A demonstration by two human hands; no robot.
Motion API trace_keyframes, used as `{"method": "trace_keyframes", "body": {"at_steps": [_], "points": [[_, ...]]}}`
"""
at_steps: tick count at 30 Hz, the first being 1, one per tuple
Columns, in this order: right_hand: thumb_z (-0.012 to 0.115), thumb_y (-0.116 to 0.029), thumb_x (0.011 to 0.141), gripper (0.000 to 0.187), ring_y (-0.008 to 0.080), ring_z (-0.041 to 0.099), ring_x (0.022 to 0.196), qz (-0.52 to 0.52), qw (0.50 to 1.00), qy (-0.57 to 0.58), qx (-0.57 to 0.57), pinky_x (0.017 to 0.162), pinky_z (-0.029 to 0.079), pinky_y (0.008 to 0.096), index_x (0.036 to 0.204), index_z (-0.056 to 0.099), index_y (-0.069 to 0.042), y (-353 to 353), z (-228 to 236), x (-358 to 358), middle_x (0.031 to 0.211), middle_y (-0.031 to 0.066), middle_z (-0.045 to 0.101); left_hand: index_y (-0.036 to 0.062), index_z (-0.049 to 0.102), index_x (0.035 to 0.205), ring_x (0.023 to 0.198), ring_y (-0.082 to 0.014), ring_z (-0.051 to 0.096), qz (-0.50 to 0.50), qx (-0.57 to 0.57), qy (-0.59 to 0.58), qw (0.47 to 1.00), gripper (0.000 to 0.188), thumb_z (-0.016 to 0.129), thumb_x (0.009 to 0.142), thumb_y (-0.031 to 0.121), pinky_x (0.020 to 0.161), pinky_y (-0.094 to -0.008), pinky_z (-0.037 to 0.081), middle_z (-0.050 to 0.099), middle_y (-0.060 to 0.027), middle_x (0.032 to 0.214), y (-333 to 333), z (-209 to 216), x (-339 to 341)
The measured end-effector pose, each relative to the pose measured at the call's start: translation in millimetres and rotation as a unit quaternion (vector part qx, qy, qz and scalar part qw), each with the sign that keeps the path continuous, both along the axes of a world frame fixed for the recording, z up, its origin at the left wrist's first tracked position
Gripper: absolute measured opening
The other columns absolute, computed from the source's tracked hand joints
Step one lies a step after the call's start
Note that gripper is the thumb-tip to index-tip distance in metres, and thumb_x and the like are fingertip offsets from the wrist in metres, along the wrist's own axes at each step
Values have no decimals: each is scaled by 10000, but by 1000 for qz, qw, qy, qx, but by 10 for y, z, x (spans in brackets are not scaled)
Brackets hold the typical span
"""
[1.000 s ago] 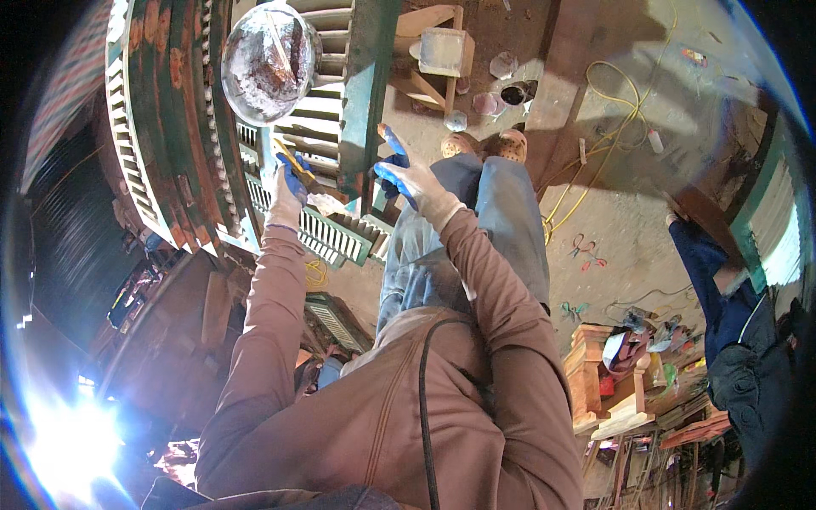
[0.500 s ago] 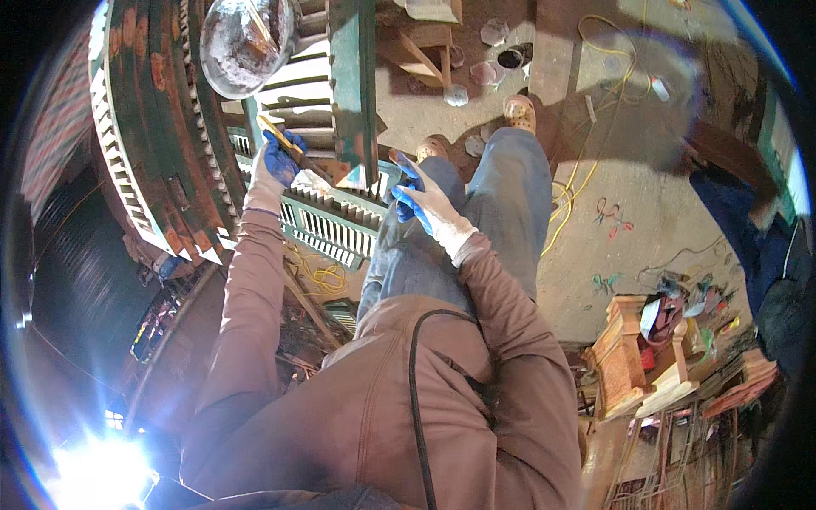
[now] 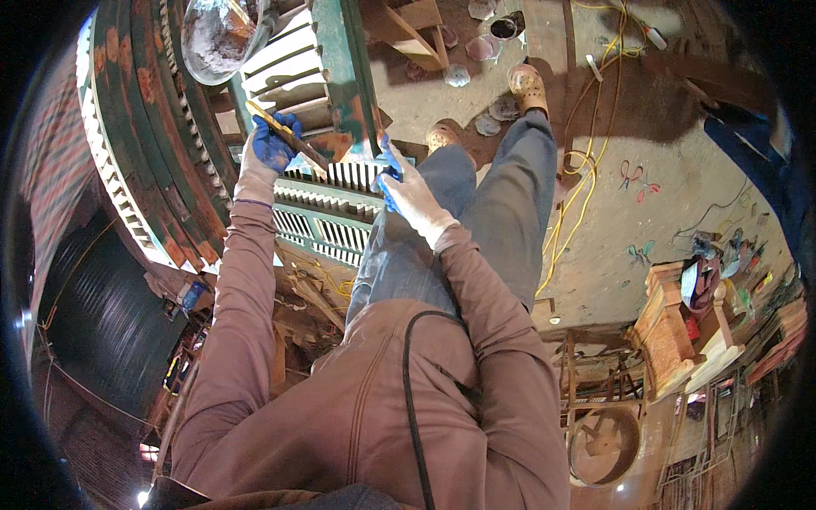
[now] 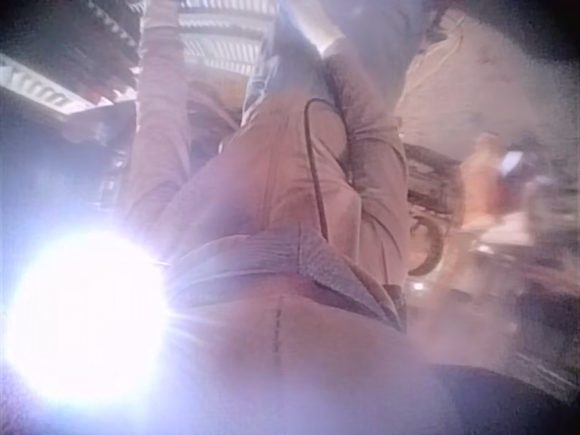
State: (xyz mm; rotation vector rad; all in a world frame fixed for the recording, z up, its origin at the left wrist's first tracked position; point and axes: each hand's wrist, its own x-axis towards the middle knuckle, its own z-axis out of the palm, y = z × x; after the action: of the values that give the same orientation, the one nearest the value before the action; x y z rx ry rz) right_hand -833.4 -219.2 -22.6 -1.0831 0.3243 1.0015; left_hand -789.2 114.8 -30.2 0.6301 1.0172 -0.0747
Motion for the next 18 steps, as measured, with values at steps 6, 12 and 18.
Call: {"method": "trace_keyframes", "body": {"at_steps": [6, 12, 18], "points": [[559, -130, 912, 607, 400, 639, 1045, 127, 950, -182, -221, 896, 510, 447, 1497, 421, -217, -70, -63, -250, 1157, 239, 640, 68, 590, 1224, 1104, -351, 632, 6, 29, 13, 999, 437, 645, 943, 398, 1048, -549, 484, 682, -110, 1118, 35, -44, 11], [596, -113, 878, 576, 340, 672, 923, 81, 851, -396, -334, 794, 540, 436, 1436, 500, -218, -53, -32, 55, 1041, 162, 653, 64, 588, 1197, 1120, -363, 619, 15, 27, 19, 999, 433, 656, 933, 399, 1043, -559, 485, 664, -112, 1116, -33, -24, 89], [622, -170, 897, 535, 347, 675, 789, 222, 819, -372, -376, 680, 543, 463, 1417, 521, -248, -107, 287, -68, 977, 149, 650, 51, 596, 1182, 1107, -354, 629, -1, -33, -18, 999, 448, 682, 906, 393, 1047, -545, 488, 684, -98, 1077, 58, -90, 51]]}}
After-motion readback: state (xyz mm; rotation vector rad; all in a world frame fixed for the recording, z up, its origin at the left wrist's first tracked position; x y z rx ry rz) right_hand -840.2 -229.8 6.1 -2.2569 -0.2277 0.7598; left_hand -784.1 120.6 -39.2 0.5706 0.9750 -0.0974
